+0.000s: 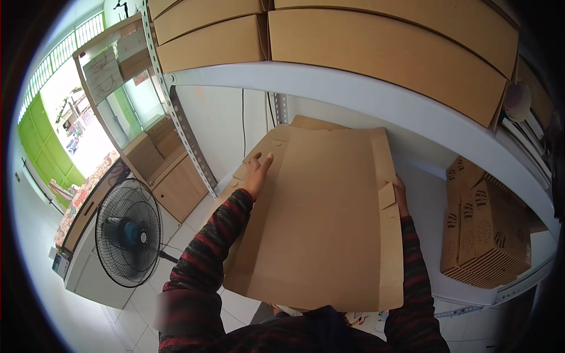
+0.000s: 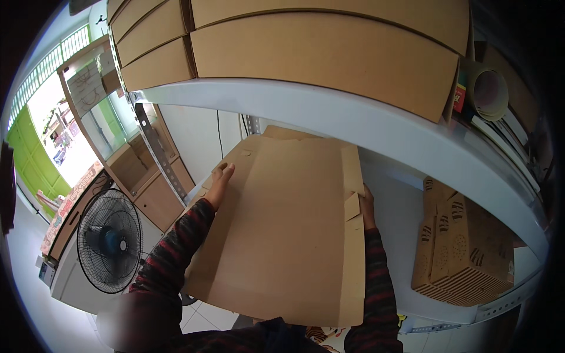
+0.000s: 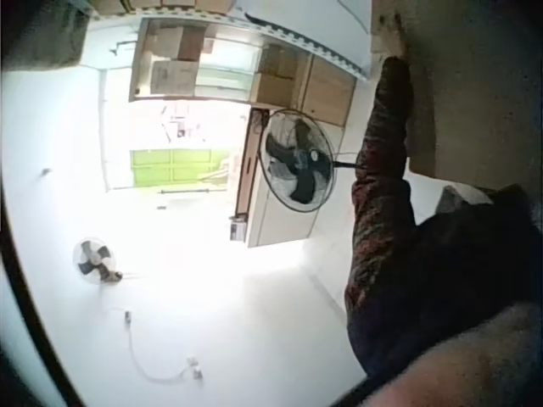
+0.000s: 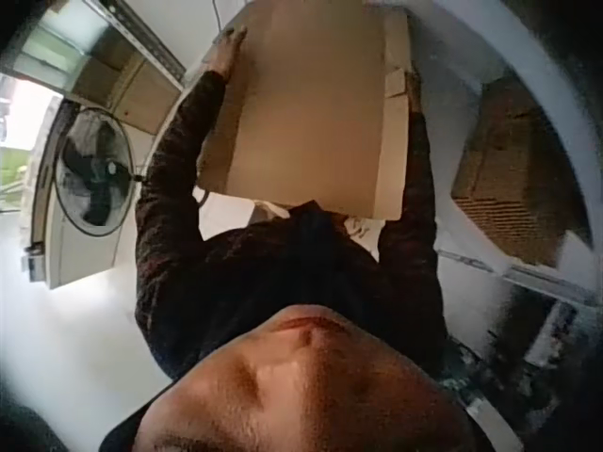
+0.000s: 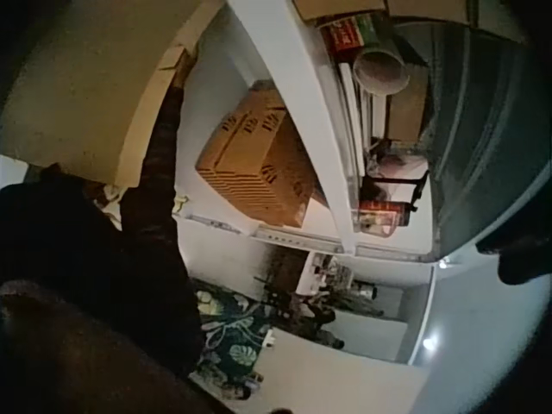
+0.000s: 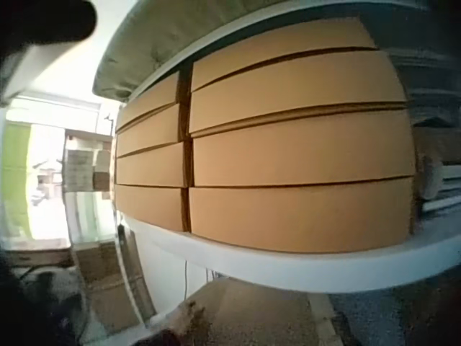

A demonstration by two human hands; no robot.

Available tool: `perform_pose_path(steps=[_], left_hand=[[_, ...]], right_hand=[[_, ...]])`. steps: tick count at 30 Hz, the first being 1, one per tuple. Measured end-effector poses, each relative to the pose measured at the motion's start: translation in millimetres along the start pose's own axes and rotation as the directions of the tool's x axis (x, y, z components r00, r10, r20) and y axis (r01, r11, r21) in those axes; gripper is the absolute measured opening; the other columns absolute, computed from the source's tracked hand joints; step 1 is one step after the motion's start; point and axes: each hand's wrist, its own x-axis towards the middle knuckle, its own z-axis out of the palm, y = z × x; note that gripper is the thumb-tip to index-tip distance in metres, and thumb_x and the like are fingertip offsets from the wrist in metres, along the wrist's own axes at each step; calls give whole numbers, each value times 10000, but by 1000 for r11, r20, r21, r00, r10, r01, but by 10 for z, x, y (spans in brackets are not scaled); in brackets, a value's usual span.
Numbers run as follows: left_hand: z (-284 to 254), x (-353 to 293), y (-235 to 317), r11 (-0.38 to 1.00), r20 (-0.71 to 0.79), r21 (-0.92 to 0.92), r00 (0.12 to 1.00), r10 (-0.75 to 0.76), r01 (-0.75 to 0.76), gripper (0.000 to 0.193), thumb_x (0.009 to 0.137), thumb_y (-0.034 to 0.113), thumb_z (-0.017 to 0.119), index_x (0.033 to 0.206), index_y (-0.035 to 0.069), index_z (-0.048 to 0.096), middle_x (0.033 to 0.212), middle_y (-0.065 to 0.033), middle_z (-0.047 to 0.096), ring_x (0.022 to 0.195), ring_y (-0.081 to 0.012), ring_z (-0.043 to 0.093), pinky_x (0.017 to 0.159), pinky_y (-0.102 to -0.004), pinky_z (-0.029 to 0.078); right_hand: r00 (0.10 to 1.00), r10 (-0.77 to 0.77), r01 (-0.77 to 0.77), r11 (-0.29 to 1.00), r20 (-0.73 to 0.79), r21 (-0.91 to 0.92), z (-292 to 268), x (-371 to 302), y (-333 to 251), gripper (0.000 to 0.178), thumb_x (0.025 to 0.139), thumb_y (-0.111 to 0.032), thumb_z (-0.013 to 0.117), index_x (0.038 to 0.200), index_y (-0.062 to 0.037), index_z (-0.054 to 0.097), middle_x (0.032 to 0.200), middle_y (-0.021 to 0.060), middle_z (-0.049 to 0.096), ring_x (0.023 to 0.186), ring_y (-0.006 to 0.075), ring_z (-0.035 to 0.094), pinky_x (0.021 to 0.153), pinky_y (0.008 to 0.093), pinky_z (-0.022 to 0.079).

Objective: The person assembles flat cardboard boxes by folding the sides and inserting tabs into slots to form a three-dimensional container. The person repeats this process for multiple boxes, stacking the finished ones on a shelf.

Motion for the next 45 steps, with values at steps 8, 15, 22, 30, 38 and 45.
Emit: perform_pose_path(steps=[8,15,22,30,38,45], left_hand=[[20,38,198,903,268,-368,955,-125,221,817,937,637,383,1410,-27,337,1372,-179,465,1299,-250,401,1063,-385,311],[-24,59,396,985,570,164,810,-139,53,837,928,682,311,1401,-3,390,1400,-198,450,1283,-272,447,1036,-351,359],[437,-114,608,497,540,773,821,-186,-396,925,909,669,365,1440,-82,265,1476,-280,318,1387,-357,325,1129,-357,276],[1134,-333,515,279,183,951,969,-163,-133,1000,867,677,438,1456,-93,192,1484,-299,287,1373,-432,311,1098,-419,336],[230,334,588,960,320,279,942,-104,12,826,932,640,354,1386,-50,384,1303,-195,545,1122,-308,578,912,-431,478],[-238,959,-52,689,329,-648,935,-129,323,730,979,609,276,1382,21,432,1261,-112,564,1140,-228,541,950,-360,444]], right_hand=[[999,52,-52,999,4,-6,-141,26,27,309,879,-135,587,1157,1,578,955,13,594,786,99,554,677,263,469],[1000,30,-30,997,-3,-68,-23,-8,-28,328,871,-129,606,1173,0,598,936,9,616,776,92,557,673,257,469],[998,54,-54,998,17,-36,-106,43,55,292,865,-155,618,1112,-3,584,916,5,583,787,103,550,687,262,470],[997,83,-82,995,11,-59,-114,68,108,414,886,-231,646,1219,6,583,1024,49,635,880,116,572,752,270,478],[996,86,-90,978,29,191,-120,-6,-38,477,916,-214,612,1328,-8,490,1141,64,592,962,140,583,807,269,488],[989,119,-141,939,90,313,-37,-107,-345,601,905,-225,633,1403,3,387,1307,99,519,1139,193,535,947,302,437]])
